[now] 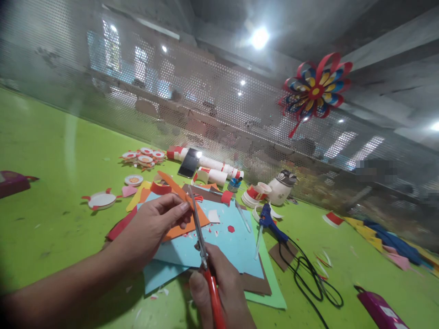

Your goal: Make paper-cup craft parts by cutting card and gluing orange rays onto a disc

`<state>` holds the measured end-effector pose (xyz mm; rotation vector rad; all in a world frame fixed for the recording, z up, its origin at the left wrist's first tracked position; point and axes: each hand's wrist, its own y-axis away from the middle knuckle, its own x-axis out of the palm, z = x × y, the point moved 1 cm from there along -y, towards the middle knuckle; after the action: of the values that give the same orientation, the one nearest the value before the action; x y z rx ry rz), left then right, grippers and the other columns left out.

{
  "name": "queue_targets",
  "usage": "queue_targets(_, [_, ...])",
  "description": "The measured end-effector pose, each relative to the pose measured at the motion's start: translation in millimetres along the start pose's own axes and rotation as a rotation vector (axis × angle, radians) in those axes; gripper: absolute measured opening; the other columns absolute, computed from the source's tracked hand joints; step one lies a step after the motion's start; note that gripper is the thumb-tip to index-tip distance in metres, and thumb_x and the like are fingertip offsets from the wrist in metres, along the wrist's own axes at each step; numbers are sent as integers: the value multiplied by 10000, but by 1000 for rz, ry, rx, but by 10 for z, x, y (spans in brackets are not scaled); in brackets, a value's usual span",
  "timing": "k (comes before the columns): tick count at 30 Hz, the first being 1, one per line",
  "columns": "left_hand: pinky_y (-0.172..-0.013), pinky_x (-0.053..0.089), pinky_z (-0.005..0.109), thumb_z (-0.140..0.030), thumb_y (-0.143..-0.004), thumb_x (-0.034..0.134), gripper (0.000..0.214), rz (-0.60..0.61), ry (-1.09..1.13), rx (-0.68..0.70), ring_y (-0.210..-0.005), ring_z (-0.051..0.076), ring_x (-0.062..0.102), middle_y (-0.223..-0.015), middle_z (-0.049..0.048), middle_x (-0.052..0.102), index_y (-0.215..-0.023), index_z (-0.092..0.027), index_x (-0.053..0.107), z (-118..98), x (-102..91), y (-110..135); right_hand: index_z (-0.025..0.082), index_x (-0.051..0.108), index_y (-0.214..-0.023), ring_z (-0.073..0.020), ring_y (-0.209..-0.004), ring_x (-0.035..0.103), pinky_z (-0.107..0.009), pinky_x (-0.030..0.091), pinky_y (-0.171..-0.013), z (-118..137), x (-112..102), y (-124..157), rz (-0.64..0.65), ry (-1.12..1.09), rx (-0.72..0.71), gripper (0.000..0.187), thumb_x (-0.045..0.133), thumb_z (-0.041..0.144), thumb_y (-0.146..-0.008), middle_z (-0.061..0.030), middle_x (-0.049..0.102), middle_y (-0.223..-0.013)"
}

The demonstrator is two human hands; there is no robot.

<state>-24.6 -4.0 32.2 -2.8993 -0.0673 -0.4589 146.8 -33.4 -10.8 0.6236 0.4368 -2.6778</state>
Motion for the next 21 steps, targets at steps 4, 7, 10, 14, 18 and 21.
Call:
queue_targets(4, [-634,422,267,-256,-800,614,151,3,11,7,-617,116,508,-638,-14,566,-690,-152,613,17,-5,-2,186,529,-1091,-105,-502,381,-221,332,-440,-1,0,-1,-15,8,-18,556,378,665,-854,18,434,-664])
queue_targets(7, [-641,426,274,-255,-798,614,152,11,21,13,-616,118,508,-637,-13,566,-684,-154,615,24,-4,-4,184,529,-1088,-111,-516,396,-222,347,-452,-1,-1,-2,-18,19,-27,548,378,658,-859,20,431,-655])
queue_targets(10, [-648,428,278,-250,-797,615,155,11,26,2,-621,118,508,-638,-14,563,-674,-154,611,20,0,-3,184,532,-1089,-111,-515,384,-222,353,-449,4,-1,-2,-16,25,-31,545,370,653,-863,19,428,-657])
queue_targets(14, [-652,426,273,-244,-800,615,160,14,41,-19,-623,114,504,-642,-14,557,-670,-151,606,10,0,0,188,552,-1070,-113,-521,394,-223,348,-453,16,2,3,-48,59,-55,525,368,639,-873,13,444,-656])
queue_targets(18, [-651,421,269,-242,-795,620,160,19,57,-35,-625,112,504,-644,-12,557,-666,-150,603,11,-8,-2,189,555,-1069,-116,-521,399,-223,362,-448,14,2,5,-52,64,-36,542,368,654,-863,8,448,-662])
queue_targets(21, [-648,420,271,-261,-792,626,160,22,74,-43,-629,114,509,-655,-9,564,-678,-150,606,16,-19,-4,191,552,-1075,-114,-524,388,-221,358,-446,11,-8,6,-37,69,-29,541,365,654,-866,6,450,-679])
